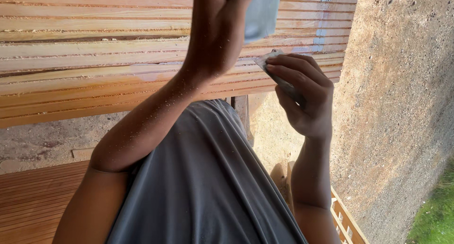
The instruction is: The person applies a white filler to gaps between wooden ceiling planks using a putty knife and a smaller scraper. They repeatedly scoop filler from the putty knife and spread it into the seams, smoothing the surface as they work.
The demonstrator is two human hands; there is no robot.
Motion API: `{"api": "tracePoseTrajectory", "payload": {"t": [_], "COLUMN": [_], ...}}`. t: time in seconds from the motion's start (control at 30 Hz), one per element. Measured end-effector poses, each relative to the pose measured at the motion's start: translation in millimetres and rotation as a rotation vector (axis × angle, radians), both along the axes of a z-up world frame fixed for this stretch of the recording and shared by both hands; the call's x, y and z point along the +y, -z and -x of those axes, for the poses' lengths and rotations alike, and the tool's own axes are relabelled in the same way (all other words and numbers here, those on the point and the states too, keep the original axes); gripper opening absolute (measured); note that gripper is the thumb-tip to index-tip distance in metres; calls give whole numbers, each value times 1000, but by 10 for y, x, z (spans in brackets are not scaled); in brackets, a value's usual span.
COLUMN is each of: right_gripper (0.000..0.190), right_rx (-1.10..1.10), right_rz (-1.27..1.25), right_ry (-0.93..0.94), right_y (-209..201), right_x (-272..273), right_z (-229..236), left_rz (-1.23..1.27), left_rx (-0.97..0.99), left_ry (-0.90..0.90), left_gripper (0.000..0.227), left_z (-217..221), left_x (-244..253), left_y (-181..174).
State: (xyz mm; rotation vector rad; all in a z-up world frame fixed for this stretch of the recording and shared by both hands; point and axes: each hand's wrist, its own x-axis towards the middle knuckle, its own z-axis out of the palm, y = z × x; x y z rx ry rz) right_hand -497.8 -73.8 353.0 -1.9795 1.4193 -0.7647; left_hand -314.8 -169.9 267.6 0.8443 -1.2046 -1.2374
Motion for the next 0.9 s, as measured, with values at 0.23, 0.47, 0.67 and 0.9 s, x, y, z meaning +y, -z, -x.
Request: {"api": "tracePoseTrajectory", "payload": {"t": [0.23,0.47,0.67,0.9], "right_gripper": [22,33,28,31], "right_rx": [-338,78,354,534], "right_rz": [399,510,187,-179], "right_ry": [3,-187,-234,-78], "right_y": [168,543,1426,2347], "right_x": [198,-81,-233,-342], "right_z": [450,900,940,617], "left_rz": [-281,-600,-512,-484], "left_rx": [437,828,779,716], "left_ry": [149,327,203,26], "left_gripper": [11,41,38,25], "left_z": [116,584,158,-306], "left_x": [-1,443,489,611], "left_y": [59,15,113,279]}}
